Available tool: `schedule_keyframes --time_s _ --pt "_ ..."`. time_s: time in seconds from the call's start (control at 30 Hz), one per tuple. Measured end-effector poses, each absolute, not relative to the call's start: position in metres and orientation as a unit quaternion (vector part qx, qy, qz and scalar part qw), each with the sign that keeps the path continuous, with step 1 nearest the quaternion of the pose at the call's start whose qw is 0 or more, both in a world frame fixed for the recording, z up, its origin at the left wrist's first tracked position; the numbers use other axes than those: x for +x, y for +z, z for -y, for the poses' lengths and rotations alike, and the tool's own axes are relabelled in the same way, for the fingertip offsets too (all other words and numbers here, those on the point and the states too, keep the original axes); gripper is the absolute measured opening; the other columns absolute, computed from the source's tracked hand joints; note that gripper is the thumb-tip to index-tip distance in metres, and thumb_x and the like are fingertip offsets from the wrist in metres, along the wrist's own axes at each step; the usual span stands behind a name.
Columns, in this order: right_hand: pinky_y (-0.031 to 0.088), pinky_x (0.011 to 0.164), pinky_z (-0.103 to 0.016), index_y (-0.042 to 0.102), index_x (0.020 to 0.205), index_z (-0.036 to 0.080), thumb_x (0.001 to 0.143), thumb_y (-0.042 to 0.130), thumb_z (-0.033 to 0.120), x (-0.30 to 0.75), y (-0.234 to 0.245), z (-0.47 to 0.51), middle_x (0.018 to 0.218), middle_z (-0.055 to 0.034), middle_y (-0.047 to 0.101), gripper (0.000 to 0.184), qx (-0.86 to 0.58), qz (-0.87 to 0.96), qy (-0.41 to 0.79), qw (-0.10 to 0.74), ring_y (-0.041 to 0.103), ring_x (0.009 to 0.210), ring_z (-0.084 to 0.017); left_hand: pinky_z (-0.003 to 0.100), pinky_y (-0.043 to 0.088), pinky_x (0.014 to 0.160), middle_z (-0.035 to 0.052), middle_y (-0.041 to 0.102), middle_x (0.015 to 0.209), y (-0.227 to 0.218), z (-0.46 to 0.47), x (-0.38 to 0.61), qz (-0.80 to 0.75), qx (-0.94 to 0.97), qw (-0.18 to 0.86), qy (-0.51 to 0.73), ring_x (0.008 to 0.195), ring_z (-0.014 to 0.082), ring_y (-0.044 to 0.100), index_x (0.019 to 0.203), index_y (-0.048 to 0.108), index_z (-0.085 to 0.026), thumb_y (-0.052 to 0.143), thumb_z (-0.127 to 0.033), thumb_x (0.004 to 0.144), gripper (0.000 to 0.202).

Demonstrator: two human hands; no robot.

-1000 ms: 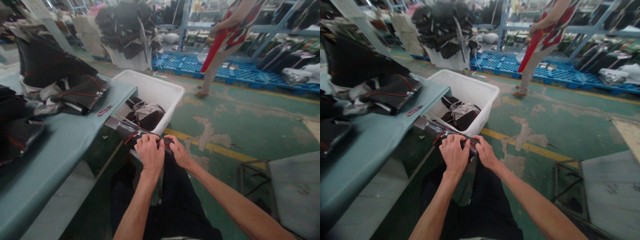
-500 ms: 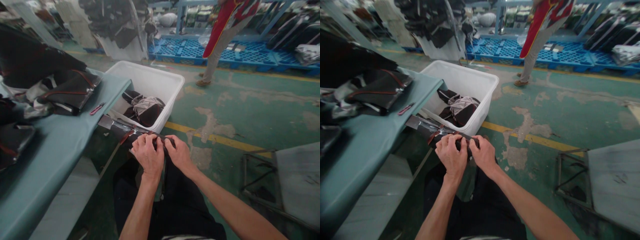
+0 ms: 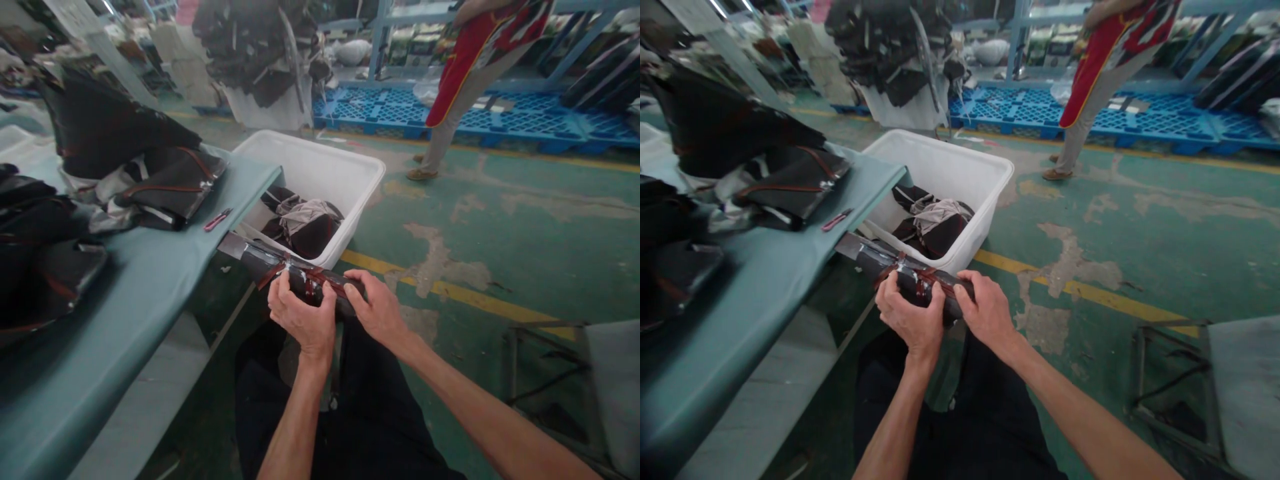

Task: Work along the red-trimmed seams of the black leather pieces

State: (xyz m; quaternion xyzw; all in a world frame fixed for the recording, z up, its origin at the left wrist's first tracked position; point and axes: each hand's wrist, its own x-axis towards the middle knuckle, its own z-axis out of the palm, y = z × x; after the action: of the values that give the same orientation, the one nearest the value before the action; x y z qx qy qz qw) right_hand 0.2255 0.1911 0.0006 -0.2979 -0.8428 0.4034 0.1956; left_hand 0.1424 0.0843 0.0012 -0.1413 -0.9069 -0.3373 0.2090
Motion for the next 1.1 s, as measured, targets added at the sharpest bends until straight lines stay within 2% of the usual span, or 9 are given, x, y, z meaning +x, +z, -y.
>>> schedule_keyframes --time_s 0.1,0.27,0.47,0.63,0.8,0.97,1.1 --pt "0.049 0.100 -0.048 0.066 0.119 0.022 0.096 0.049 0.043 0.224 -0.001 -0.194 0.118 -0.0113 0.075 0.036 -0.290 0.849 0.392 0.206 0.067 0.109 -0.030 0.065 0.043 0.113 0.0271 0.046 0.152 0.005 -0.088 0.141 0.914 -0.101 0.175 -0.353 0.146 0.0433 0.044 0.155 0.031 -0.014 0.074 -0.039 0.079 0.090" --pt "0.050 0.103 -0.050 0.065 0.123 0.020 0.095 0.049 0.042 0.223 -0.005 -0.192 0.123 -0.0126 0.074 0.039 -0.291 0.843 0.394 0.222 0.067 0.113 -0.031 0.065 0.040 0.119 0.0275 0.034 0.164 0.007 -0.095 0.136 0.918 -0.054 0.123 -0.373 0.152 0.0445 0.037 0.160 0.021 -0.016 0.072 -0.036 0.080 0.097" --pt "0.052 0.103 -0.050 0.065 0.123 0.018 0.094 0.051 0.038 0.223 -0.003 -0.193 0.123 -0.0129 0.074 0.038 -0.270 0.852 0.382 0.234 0.068 0.113 -0.030 0.058 0.031 0.128 0.0276 0.030 0.167 0.009 -0.098 0.132 0.904 -0.032 0.094 -0.416 0.159 0.0377 0.027 0.157 0.027 -0.011 0.066 -0.032 0.082 0.088" --pt "0.051 0.104 -0.050 0.064 0.124 0.018 0.092 0.054 0.031 0.221 0.004 -0.200 0.123 -0.0123 0.074 0.035 -0.239 0.880 0.341 0.228 0.068 0.113 -0.030 0.060 0.033 0.126 0.0250 0.033 0.166 0.017 -0.101 0.123 0.899 0.032 0.071 -0.431 0.156 0.0396 0.033 0.157 0.028 -0.015 0.072 -0.036 0.077 0.093" --pt "0.051 0.103 -0.049 0.065 0.120 0.018 0.092 0.057 0.026 0.221 0.012 -0.208 0.120 -0.0123 0.075 0.031 -0.196 0.912 0.290 0.215 0.068 0.113 -0.031 0.062 0.036 0.122 0.0270 0.034 0.165 0.022 -0.100 0.116 0.900 0.069 0.046 -0.427 0.153 0.0432 0.037 0.157 0.029 -0.011 0.071 -0.040 0.079 0.093" --pt "0.048 0.106 -0.047 0.065 0.122 0.016 0.090 0.060 0.021 0.203 0.031 -0.218 0.121 -0.0119 0.074 0.033 -0.118 0.937 0.268 0.191 0.066 0.115 -0.030 0.066 0.039 0.118 0.0252 0.041 0.161 0.022 -0.091 0.108 0.932 0.023 0.080 -0.353 0.145 0.0455 0.044 0.154 0.036 -0.012 0.073 -0.043 0.077 0.091" --pt "0.049 0.105 -0.044 0.063 0.126 0.015 0.092 0.057 0.021 0.167 0.043 -0.217 0.125 -0.0117 0.073 0.034 -0.041 0.944 0.295 0.142 0.066 0.117 -0.028 0.064 0.038 0.118 0.0247 0.043 0.160 0.021 -0.083 0.101 0.942 -0.003 0.096 -0.322 0.144 0.0450 0.045 0.153 0.039 -0.011 0.073 -0.044 0.077 0.089"
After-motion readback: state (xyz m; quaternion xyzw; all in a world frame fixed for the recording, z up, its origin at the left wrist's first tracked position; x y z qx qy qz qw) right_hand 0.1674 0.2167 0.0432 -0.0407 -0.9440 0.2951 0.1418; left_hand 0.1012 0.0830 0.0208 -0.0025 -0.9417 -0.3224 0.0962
